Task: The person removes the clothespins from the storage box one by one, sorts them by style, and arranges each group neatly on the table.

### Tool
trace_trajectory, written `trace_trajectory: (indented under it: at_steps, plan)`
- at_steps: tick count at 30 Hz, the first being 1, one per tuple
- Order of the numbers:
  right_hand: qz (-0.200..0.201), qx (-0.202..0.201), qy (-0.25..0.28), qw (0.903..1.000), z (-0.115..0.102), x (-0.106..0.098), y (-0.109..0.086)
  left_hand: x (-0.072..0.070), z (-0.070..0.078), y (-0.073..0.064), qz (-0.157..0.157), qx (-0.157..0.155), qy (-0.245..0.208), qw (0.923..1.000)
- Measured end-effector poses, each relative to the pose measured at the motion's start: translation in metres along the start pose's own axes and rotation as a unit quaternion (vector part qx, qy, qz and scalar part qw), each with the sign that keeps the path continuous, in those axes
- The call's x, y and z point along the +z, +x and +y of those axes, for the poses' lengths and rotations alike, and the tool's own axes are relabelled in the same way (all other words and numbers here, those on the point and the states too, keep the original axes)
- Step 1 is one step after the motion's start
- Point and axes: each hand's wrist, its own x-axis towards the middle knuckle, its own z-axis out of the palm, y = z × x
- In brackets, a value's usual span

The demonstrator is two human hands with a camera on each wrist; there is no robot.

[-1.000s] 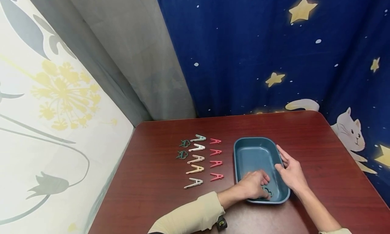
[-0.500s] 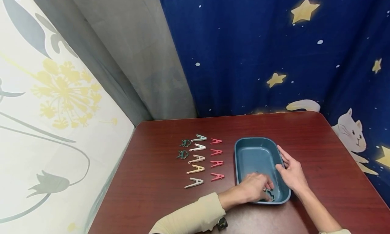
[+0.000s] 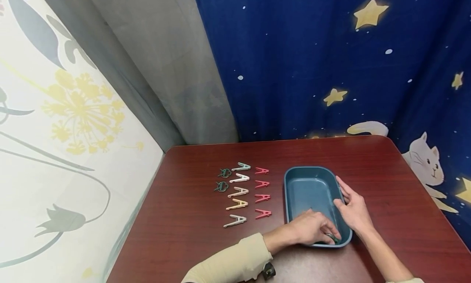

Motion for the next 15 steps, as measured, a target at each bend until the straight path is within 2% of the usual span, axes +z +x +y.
trace_trajectory:
  at_steps: [4,9,12,15]
  plan:
    - [-0.004,0.004,-0.006,1.0000,-0.001,0.000,-0.001,-0.003,-0.003,0.001,-0.032,0.029,-0.043,0.9982]
    - [-0.007,0.009,-0.006,0.9999,-0.001,0.000,0.000,-0.006,-0.007,0.000,-0.080,0.062,-0.111,0.9887]
    - [-0.007,0.006,-0.007,0.9999,-0.002,0.000,0.000,-0.009,-0.007,0.000,-0.091,0.080,-0.097,0.9879]
    - [-0.004,0.002,-0.006,1.0000,-0.002,0.000,0.000,-0.013,-0.006,-0.002,-0.086,0.090,-0.067,0.9899]
